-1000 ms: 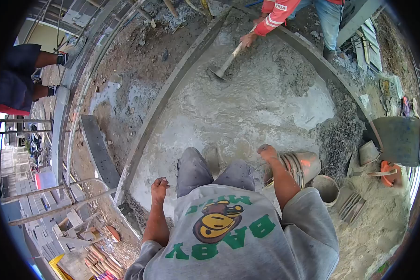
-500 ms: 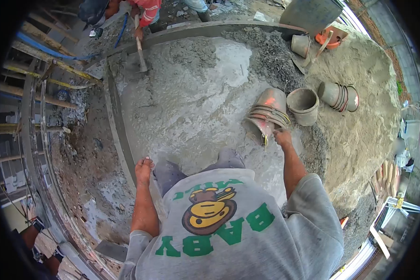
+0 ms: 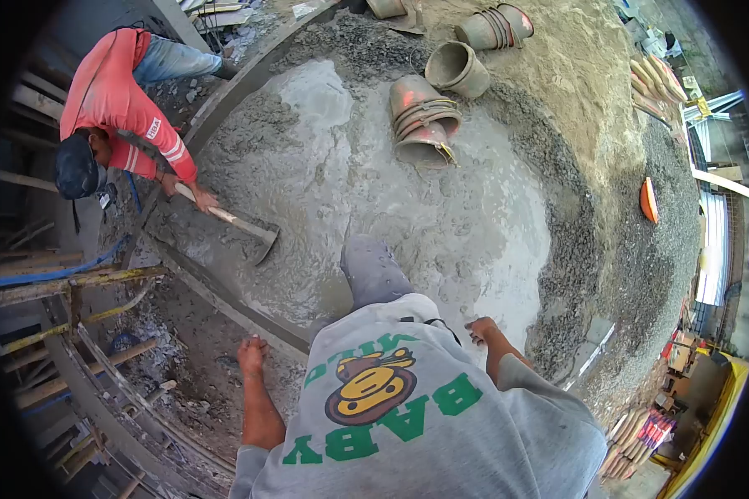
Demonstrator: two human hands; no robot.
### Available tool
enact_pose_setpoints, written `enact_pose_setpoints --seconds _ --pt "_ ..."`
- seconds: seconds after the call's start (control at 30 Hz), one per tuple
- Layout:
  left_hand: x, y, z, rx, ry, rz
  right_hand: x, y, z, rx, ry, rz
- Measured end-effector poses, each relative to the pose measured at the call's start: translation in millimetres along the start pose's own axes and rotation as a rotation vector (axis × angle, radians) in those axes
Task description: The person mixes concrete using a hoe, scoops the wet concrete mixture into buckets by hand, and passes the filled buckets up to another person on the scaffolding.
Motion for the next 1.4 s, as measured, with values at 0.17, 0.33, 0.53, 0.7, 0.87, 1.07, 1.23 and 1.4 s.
enact_pose_setpoints --seconds 0.17,0.33,0.53,0.7,0.87,1.07,1.23,1.4 --pt "4 64 -15 0.222 -0.021 -0.120 16 -12 11 -0.116 -0.212 -0.062" --pt "-103 171 11 0.350 0.119 -0.105 130 -76 -14 -0.348 -0.409 0.298" --pt "-162 221 28 0.339 0.238 -0.196 312 -109 -92 -0.359 -0.576 0.265" --pt "-78 266 -39 0.240 0.066 -0.480 425 -119 -219 -0.544 -0.518 -0.113" --pt "-89 438 -47 0.374 0.191 -0.661 501 -81 -281 -0.064 -0.582 -0.521" --pt "-182 567 -47 0.363 0.629 -0.502 492 -33 -39 0.373 -0.621 -0.454" --pt "-149 535 -78 0.495 0.083 -0.476 455 -16 -94 0.129 -0.744 -0.074" --pt "-106 545 -42 0.489 -0.121 -0.355 313 61 -174 -0.017 -0.351 -0.140"
Point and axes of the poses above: each hand's wrist, its own z-axis away from the middle knuckle, its own y-axis out of the palm, x = y × z, the point moved 4 cm from there along -z, towards the middle knuckle, and after that the axes turned 3 degrees about y, right-handed, at the moved point
